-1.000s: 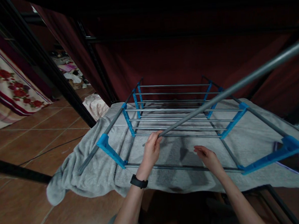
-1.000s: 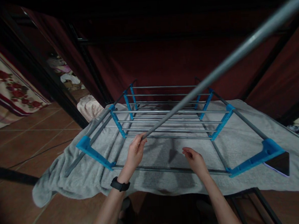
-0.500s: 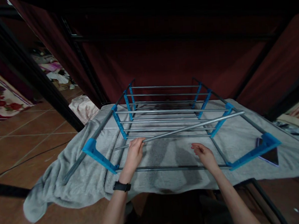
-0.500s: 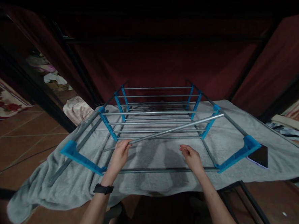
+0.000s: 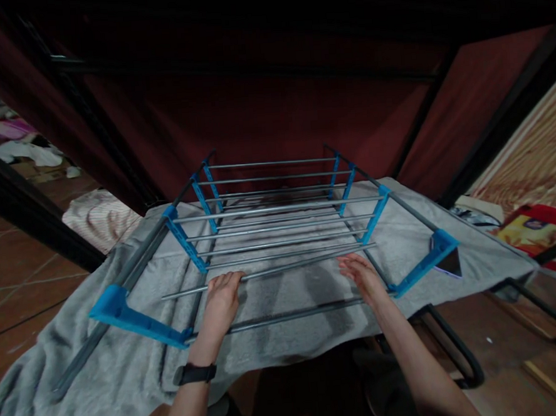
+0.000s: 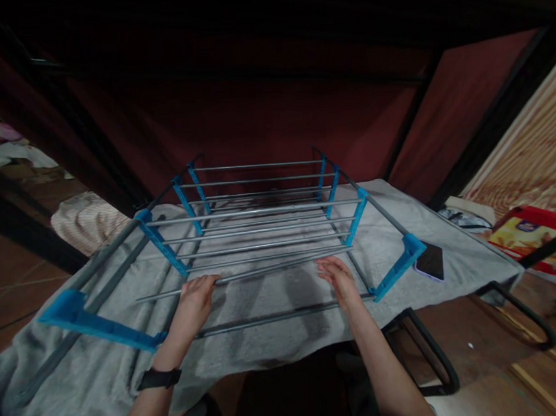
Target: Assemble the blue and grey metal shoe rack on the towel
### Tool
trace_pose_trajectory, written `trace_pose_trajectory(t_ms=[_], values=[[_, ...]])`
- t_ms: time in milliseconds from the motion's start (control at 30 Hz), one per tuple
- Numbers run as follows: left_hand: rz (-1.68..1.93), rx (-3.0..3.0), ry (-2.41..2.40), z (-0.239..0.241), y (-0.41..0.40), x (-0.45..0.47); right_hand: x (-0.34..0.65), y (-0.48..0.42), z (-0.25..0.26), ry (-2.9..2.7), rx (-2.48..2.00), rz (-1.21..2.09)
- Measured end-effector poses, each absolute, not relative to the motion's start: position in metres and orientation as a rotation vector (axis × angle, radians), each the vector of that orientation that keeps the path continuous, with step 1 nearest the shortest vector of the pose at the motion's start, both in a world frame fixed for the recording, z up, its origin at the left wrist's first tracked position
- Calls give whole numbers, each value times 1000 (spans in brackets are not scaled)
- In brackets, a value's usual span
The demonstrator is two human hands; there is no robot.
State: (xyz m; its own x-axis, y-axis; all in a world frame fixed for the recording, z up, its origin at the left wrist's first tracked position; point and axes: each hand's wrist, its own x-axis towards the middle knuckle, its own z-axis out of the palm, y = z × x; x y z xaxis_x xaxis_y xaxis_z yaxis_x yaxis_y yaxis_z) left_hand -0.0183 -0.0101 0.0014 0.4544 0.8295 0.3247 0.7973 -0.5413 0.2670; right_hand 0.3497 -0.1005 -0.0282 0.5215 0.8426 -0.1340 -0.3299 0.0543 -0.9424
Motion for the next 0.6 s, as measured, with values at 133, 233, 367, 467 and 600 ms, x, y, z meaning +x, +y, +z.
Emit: trace_pose_trajectory(t_ms=[133,233,367,467,600], values=[[604,2665,1473,1,-10,-18,354,-102,-27,-449,-1122,1018],[587,2676,1475,3,-11,-17,357,-101,-27,-411,-1098,1019],[552,2681,1493,4,-10,-17,360,-99,-29,-351,-1088,973],[522,2654,1551,4,-10,-19,363,-99,-33,-269,-1098,955],[467,2616,1659,5,-10,-22,368,-99,-39,-192,-1100,958]])
